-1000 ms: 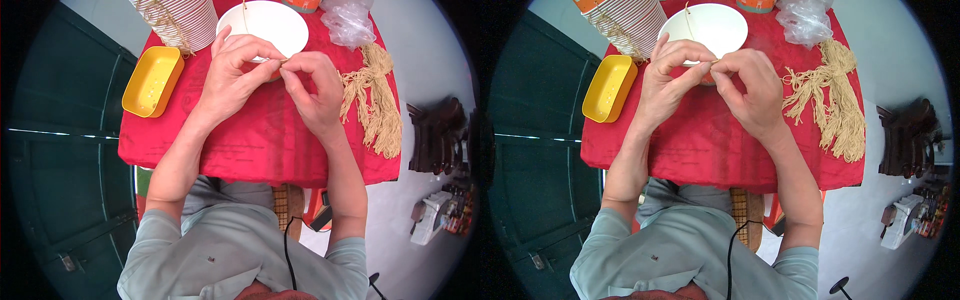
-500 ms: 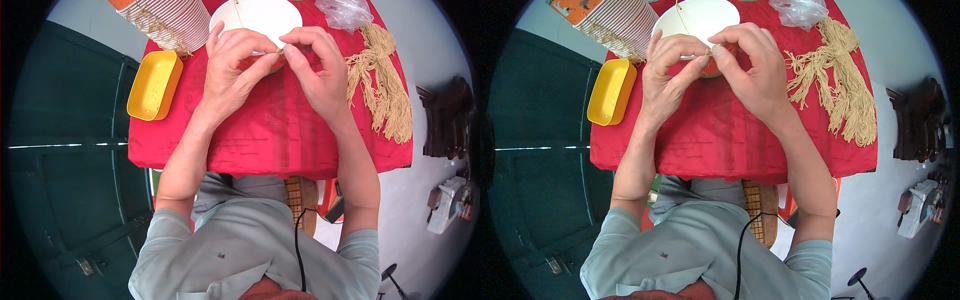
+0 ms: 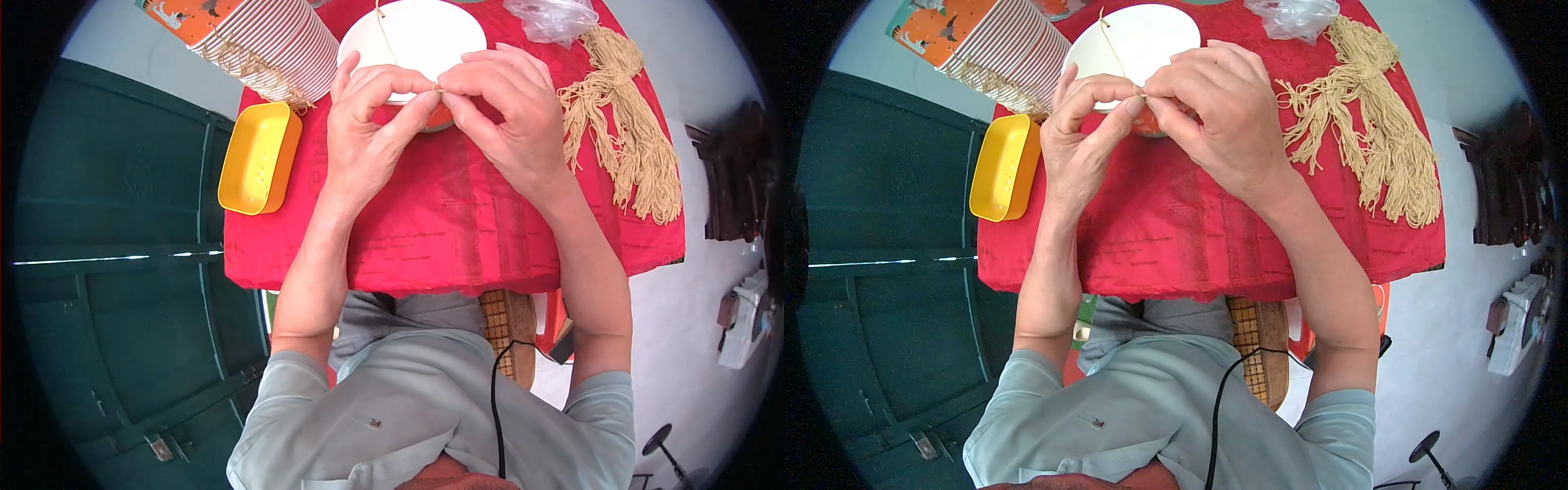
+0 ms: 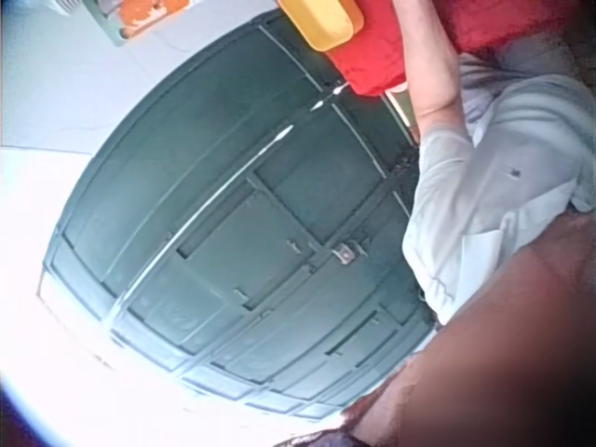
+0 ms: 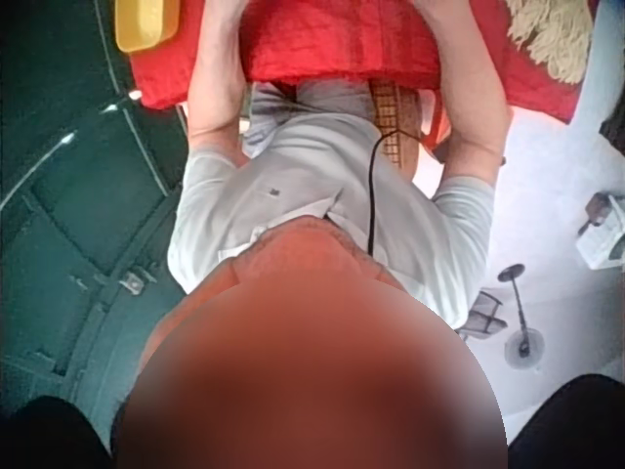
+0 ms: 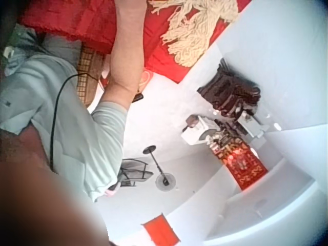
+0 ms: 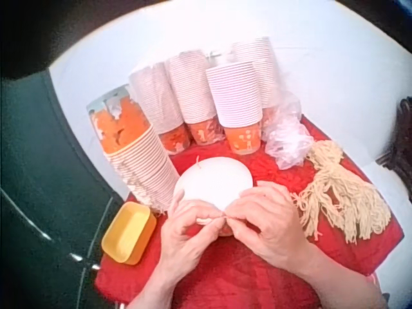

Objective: Tying thin ropes or strings through holes in paper cups.

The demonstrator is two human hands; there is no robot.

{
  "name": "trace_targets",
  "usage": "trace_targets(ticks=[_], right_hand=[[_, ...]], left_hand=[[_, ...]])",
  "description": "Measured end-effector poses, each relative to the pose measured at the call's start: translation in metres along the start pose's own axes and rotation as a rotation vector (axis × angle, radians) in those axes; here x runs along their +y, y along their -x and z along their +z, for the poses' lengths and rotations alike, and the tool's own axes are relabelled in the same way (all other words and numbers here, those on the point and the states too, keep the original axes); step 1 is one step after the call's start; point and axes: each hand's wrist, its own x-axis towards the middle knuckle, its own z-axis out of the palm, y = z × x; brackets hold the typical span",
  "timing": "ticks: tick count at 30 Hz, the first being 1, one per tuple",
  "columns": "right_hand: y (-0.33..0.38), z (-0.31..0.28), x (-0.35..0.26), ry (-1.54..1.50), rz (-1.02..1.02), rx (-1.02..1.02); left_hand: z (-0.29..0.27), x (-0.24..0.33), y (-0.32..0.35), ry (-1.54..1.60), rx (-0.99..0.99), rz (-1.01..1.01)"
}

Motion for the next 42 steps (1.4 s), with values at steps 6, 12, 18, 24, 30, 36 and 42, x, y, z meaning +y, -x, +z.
trace_targets(ticks=[6, 12, 18, 24, 30, 36, 42], right_hand=[[0.002, 0.005, -0.006, -0.023, 0.053, 0.038], [0.002, 0.007, -0.004, 0.043, -0.047, 0.069], [-0.006, 0.001, -0.005, 0.037, -0.178, 0.050], [-0.004, -0.001, 0.001, 0.015, -0.191, 0.006], [-0.002, 0.003, 0.002, -0.018, -0.116, 0.055], [-0.001, 0.004, 0.001, -0.019, -0.090, 0.070], [-0.001, 0.004, 0.003, -0.035, -0.089, 0.075]], left_hand=[[0.000, 0.001, -0.001, 0.011, -0.005, -0.039], [-0.003, 0.006, -0.005, 0.031, -0.034, -0.096], [-0.009, 0.001, -0.009, 0.017, -0.120, -0.105], [-0.011, 0.003, -0.010, 0.035, -0.147, -0.096], [0.003, 0.012, -0.003, -0.086, -0.024, 0.000], [0.016, 0.018, 0.003, -0.280, 0.144, 0.117], [0.018, 0.021, 0.003, -0.302, 0.178, 0.126]])
